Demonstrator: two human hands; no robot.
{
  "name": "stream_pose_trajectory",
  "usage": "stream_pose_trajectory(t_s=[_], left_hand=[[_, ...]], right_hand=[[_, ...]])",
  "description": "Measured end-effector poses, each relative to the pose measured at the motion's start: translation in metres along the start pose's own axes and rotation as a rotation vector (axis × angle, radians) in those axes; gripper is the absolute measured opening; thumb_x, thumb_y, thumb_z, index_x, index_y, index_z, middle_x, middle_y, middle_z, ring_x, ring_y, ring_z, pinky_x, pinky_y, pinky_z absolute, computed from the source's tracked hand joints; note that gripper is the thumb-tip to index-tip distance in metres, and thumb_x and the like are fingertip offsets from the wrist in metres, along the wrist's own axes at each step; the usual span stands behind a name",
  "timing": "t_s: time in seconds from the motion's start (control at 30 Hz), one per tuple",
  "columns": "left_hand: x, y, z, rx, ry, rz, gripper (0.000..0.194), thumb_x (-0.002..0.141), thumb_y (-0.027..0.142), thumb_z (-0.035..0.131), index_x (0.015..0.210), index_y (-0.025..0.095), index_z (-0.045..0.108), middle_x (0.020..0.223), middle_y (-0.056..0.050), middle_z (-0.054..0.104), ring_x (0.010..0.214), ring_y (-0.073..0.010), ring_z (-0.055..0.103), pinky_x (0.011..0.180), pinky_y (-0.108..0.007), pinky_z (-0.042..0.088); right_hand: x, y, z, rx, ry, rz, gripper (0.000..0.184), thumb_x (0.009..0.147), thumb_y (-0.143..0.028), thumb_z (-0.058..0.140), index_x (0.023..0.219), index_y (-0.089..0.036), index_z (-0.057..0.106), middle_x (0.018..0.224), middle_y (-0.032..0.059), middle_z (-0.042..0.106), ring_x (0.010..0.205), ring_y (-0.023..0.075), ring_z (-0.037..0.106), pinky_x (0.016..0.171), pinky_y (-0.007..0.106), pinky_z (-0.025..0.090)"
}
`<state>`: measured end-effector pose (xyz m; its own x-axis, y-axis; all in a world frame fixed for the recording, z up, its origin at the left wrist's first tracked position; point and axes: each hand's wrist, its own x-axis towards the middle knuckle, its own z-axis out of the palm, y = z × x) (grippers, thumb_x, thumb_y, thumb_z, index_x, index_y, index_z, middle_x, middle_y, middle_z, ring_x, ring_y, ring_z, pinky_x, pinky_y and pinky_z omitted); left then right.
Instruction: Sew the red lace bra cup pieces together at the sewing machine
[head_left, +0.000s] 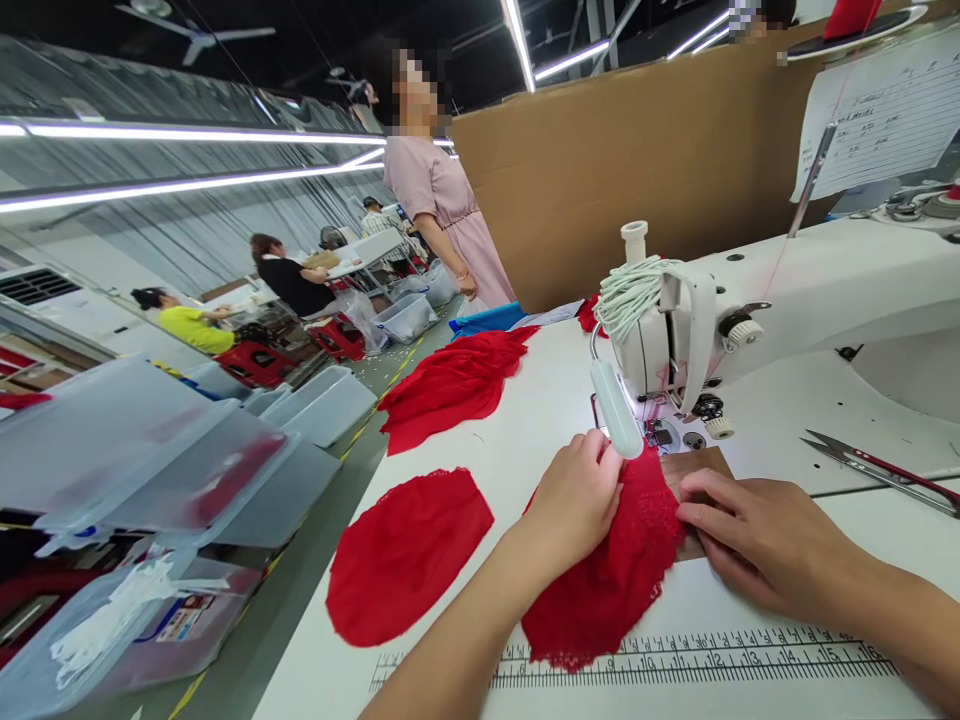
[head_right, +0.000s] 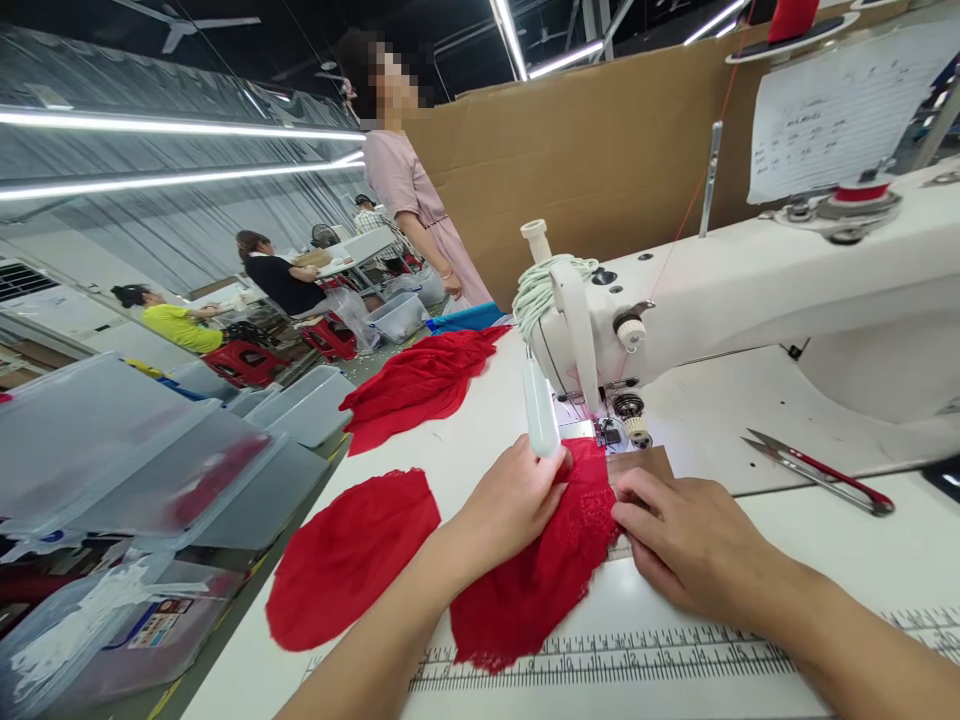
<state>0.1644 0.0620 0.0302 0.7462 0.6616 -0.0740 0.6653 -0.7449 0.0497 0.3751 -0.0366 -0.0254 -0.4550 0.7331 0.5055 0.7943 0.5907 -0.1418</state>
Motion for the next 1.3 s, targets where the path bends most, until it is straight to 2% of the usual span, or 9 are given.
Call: stream_pose_trajectory(t_s=[0.1,0.17,0.3,0.37,0.47,0.7,0.93,1.3], left_hand=[[-0.004,0.001,-0.002,-0.109,0.094,0.085,0.026,0.092,0.001,0.041,0.101,0.017,0.060,0.108,-0.012,0.061,0.100,-0.0262,0.057,0.083,-0.039,0.052],[-0.006,0.003,-0.003,-0.197,0.125,0.152,0.031,0.097,0.003,0.036,0.111,0.018,0.061,0.114,-0.011,0.062,0.104,-0.0242,0.060,0.086,-0.037,0.054],[-0.010,0.006,-0.001,-0.238,0.089,0.255,0.030,0.108,0.032,0.039,0.123,0.016,0.060,0.129,-0.012,0.063,0.110,-0.0241,0.064,0.091,-0.038,0.056],[-0.011,0.007,0.002,-0.214,0.085,0.299,0.042,0.107,0.046,0.042,0.126,0.013,0.060,0.137,-0.014,0.061,0.115,-0.0261,0.063,0.096,-0.039,0.056],[-0.012,0.008,0.008,-0.165,0.115,0.340,0.054,0.104,0.054,0.045,0.129,0.009,0.060,0.140,-0.017,0.059,0.117,-0.0280,0.063,0.099,-0.041,0.055],[-0.017,0.008,0.015,-0.064,0.138,0.367,0.060,0.102,0.055,0.048,0.135,0.007,0.059,0.139,-0.021,0.060,0.120,-0.0316,0.060,0.100,-0.045,0.054],[-0.017,0.005,0.012,-0.085,0.136,0.358,0.056,0.104,0.053,0.044,0.138,0.011,0.059,0.138,-0.018,0.062,0.121,-0.0295,0.060,0.103,-0.045,0.054],[-0.018,0.008,0.012,-0.082,0.132,0.368,0.061,0.101,0.055,0.049,0.136,0.006,0.058,0.140,-0.023,0.060,0.121,-0.0323,0.060,0.098,-0.046,0.055]], right_hand=[[-0.002,0.003,-0.001,-0.046,0.139,0.030,0.034,0.094,-0.007,0.039,0.113,-0.021,0.063,0.112,0.0091,0.071,0.071,0.0178,0.067,0.056,0.032,0.046],[-0.004,0.003,-0.002,-0.047,0.179,0.025,0.032,0.095,-0.006,0.040,0.108,-0.022,0.064,0.116,0.0078,0.074,0.073,0.0175,0.069,0.058,0.031,0.047],[-0.009,0.002,-0.001,-0.001,0.044,-0.030,0.028,0.097,-0.007,0.039,0.085,-0.023,0.060,0.119,0.0050,0.076,0.056,0.0132,0.062,0.049,0.032,0.037],[-0.010,0.001,0.001,-0.005,0.021,-0.028,0.028,0.096,-0.007,0.039,0.082,-0.023,0.058,0.113,0.0047,0.077,0.054,0.0137,0.061,0.048,0.032,0.036],[-0.010,0.000,0.003,0.010,0.020,-0.032,0.026,0.094,-0.006,0.042,0.084,-0.023,0.058,0.104,0.0037,0.078,0.057,0.0154,0.064,0.051,0.032,0.038],[-0.008,0.000,0.002,0.058,0.017,-0.032,0.029,0.095,-0.006,0.039,0.085,-0.024,0.059,0.099,0.0034,0.077,0.060,0.0177,0.065,0.050,0.034,0.043],[-0.008,0.000,0.004,0.049,-0.010,-0.036,0.030,0.094,-0.007,0.039,0.086,-0.024,0.063,0.102,0.0050,0.078,0.059,0.0183,0.064,0.049,0.034,0.043],[-0.010,0.003,0.009,0.058,0.013,-0.038,0.029,0.095,-0.007,0.039,0.085,-0.023,0.061,0.099,0.0046,0.078,0.067,0.0190,0.069,0.053,0.034,0.047]])
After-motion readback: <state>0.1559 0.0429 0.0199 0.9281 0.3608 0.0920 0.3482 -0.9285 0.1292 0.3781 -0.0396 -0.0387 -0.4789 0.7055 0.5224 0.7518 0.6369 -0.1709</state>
